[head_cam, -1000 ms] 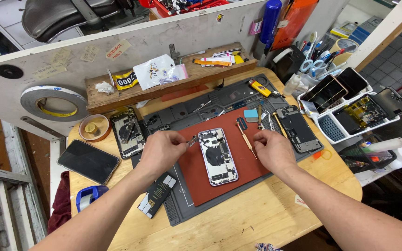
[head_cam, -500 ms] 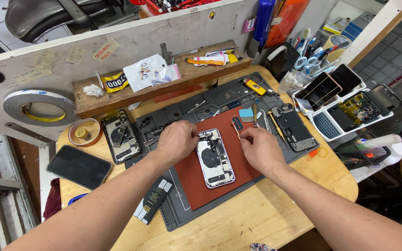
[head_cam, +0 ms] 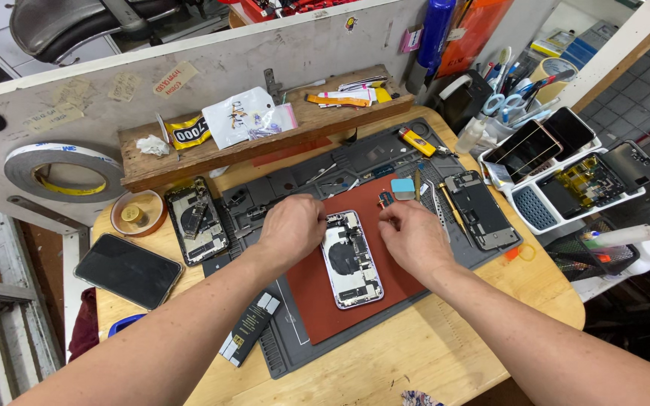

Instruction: The person removes the battery from a disassembled smartphone by hand, peels off a protective film from the battery, and places the battery aside. The person then reconnects a small internal component to the phone's motherboard.

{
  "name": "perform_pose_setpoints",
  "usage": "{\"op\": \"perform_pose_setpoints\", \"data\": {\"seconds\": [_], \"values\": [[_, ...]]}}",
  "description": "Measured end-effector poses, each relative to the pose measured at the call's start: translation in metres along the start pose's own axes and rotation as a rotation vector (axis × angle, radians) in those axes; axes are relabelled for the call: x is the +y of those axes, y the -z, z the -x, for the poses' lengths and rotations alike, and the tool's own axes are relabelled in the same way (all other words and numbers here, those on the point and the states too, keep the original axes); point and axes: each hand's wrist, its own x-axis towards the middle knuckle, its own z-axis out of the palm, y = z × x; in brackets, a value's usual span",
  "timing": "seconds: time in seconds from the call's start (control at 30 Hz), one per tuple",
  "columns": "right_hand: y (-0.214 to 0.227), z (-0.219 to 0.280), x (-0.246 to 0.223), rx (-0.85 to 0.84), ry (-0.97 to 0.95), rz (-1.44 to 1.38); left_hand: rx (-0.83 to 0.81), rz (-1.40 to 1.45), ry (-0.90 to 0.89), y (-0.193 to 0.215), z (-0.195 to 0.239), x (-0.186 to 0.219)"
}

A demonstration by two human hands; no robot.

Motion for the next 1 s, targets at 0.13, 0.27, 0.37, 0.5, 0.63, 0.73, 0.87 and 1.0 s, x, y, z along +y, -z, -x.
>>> {"op": "perform_pose_setpoints", "data": {"seconds": [0.13, 0.27, 0.37, 0.5, 0.63, 0.73, 0.87, 1.0], "values": [[-0.007, -0.015, -0.010, -0.029, 0.114, 0.012, 0.037, -0.070, -0.041, -0.004, -0.002, 0.002], [-0.015, -0.027, -0.018, -0.045, 0.126, -0.005, 0.027, -0.098, -0.015, -0.006, -0.004, 0.002], [-0.020, -0.032, -0.023, -0.054, 0.117, -0.001, 0.029, -0.057, 0.022, -0.008, -0.006, 0.001], [-0.027, -0.034, -0.030, -0.082, 0.081, 0.085, 0.075, 0.000, 0.022, -0.011, -0.005, -0.002], [-0.032, -0.034, -0.036, -0.051, 0.061, 0.132, 0.041, 0.097, 0.131, -0.010, -0.005, -0.002], [-0.036, -0.033, -0.039, -0.033, 0.040, 0.176, 0.017, 0.187, 0.224, -0.008, -0.005, 0.000], [-0.038, -0.032, -0.041, -0.014, 0.047, 0.202, 0.022, 0.187, 0.218, -0.003, -0.002, 0.003], [-0.039, -0.032, -0.041, -0.011, 0.050, 0.214, 0.037, 0.202, 0.223, -0.004, 0.002, 0.010]]}}
